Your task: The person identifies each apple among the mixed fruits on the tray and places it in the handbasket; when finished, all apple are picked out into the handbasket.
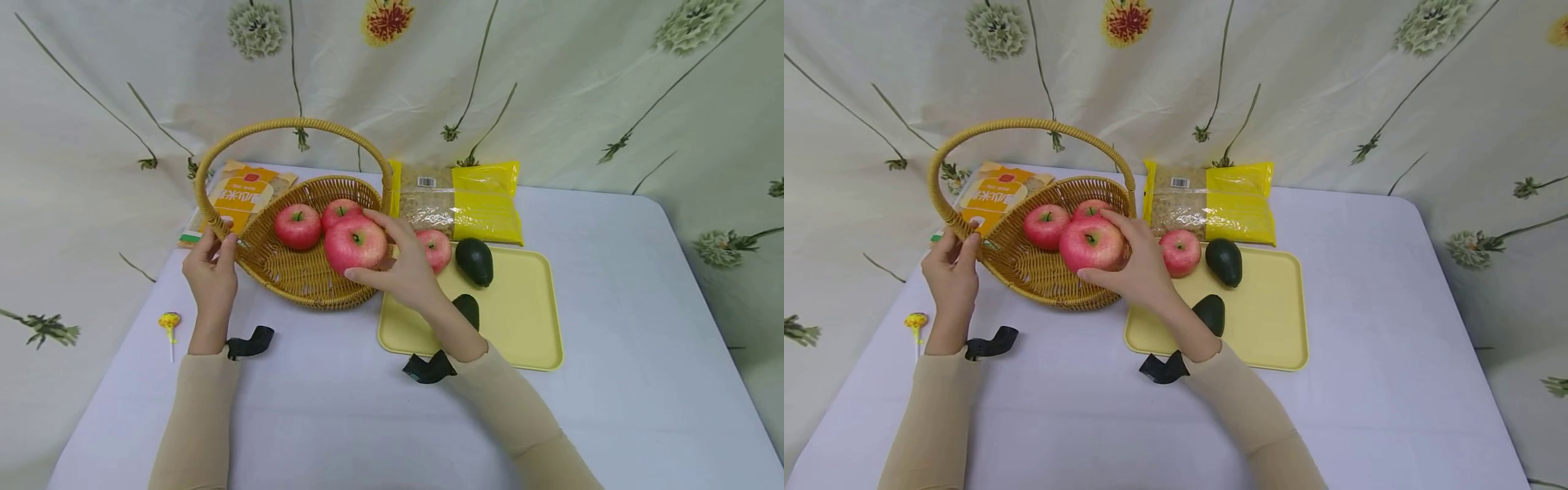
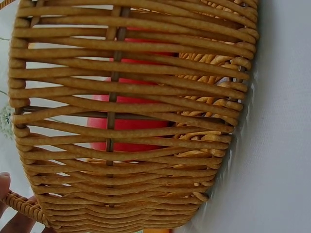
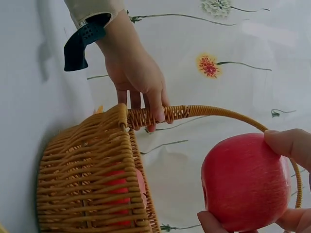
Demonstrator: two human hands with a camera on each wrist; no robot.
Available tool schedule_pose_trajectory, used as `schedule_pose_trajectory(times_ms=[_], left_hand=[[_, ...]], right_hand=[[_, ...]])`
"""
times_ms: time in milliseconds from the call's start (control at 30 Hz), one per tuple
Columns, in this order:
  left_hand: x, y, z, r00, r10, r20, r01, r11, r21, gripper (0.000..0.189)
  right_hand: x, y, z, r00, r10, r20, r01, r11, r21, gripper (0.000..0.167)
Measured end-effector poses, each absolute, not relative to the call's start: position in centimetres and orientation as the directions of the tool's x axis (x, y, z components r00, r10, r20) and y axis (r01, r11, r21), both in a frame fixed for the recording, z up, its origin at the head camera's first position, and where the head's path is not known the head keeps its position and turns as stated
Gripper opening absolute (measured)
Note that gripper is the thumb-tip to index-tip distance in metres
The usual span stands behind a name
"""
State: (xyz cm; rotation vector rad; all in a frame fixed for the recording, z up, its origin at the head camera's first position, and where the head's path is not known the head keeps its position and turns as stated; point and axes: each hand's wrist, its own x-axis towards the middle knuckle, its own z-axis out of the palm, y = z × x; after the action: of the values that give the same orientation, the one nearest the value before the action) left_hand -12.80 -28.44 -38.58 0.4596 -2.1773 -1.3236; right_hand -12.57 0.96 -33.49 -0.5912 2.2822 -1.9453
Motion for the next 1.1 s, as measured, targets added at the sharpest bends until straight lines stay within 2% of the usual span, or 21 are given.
schedule_pose_trajectory(times_ms=[333,600,900,1100], left_hand=[[-12.9,-28.5,-38.6,-0.794,-0.532,0.296,0.017,0.467,0.884,0.033],[-12.8,-28.6,-38.8,-0.786,-0.546,0.292,0.002,0.47,0.883,0.033],[-12.8,-28.5,-38.9,-0.796,-0.551,0.25,-0.03,0.448,0.894,0.035],[-12.9,-28.4,-38.8,-0.787,-0.55,0.279,-0.007,0.46,0.888,0.033]], right_hand=[[-13.9,-3.0,-34.2,-0.895,-0.41,0.178,-0.311,0.286,-0.906,0.08],[-15.2,-5.3,-35.2,-0.876,-0.475,0.083,-0.309,0.421,-0.853,0.083],[-16.6,-6.9,-37.1,-0.838,-0.546,0.029,-0.345,0.488,-0.802,0.082],[-17.3,-8.0,-37.9,-0.822,-0.569,-0.006,-0.356,0.523,-0.775,0.082]])
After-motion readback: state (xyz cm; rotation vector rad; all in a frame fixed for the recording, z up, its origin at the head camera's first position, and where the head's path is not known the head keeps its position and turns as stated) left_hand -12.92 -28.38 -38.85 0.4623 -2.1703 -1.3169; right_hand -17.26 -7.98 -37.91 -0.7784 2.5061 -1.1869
